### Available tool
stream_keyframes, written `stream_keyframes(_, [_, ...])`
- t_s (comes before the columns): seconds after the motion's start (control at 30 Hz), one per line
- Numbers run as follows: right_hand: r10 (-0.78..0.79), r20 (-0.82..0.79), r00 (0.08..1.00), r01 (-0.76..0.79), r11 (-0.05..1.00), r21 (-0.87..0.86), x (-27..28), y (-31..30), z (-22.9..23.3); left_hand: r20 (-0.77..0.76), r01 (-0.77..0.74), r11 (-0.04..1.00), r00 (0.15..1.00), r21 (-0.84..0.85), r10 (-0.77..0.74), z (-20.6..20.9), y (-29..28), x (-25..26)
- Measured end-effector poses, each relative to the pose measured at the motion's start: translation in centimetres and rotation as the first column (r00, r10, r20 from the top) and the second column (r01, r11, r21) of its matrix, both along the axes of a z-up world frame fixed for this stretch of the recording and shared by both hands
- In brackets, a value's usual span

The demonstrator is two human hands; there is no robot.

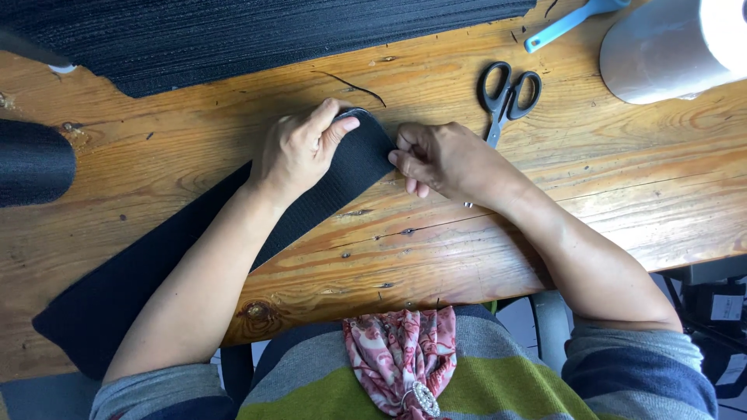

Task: The person uses scissors to cut a strip of black fabric on a wooden table. They trim the edges of the fabric, fold it, and then trim the corners to create a rounded shape.

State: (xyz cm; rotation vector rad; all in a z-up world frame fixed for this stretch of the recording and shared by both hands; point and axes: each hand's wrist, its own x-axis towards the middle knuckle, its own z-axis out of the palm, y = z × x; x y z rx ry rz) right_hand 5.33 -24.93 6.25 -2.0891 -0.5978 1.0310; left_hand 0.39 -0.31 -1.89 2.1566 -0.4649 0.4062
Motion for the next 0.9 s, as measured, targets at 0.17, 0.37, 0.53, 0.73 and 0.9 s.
stream_keyframes(0.17, [-0.104, -0.036, 0.994, 0.108, 0.985, 0.132, -0.2, 0.4, 0.5, 0.070, -0.048, 0.998, 0.997, 0.043, 0.045, -0.3, 0.9, 0.7])
stream_keyframes(0.37, [-0.150, -0.087, 0.985, 0.167, 0.957, 0.237, -0.2, 0.1, 0.5, 0.095, -0.039, 0.999, 0.995, 0.017, 0.038, -0.4, 1.7, 1.0])
stream_keyframes(0.53, [-0.150, -0.072, 0.986, 0.164, 0.953, 0.256, -0.4, 0.2, 0.7, 0.092, -0.078, 0.997, 0.993, 0.015, 0.076, 0.3, 1.6, 1.0])
stream_keyframes(0.73, [-0.214, 0.012, 0.977, 0.197, 0.919, 0.341, -0.8, 0.7, -0.9, 0.113, -0.103, 0.995, 0.988, -0.006, 0.103, 0.9, 1.7, 1.2])
stream_keyframes(0.9, [-0.257, 0.042, 0.965, 0.224, 0.902, 0.370, -1.0, 1.2, -2.6, 0.090, -0.071, 0.996, 0.993, -0.048, 0.075, 2.1, 1.5, 1.1])
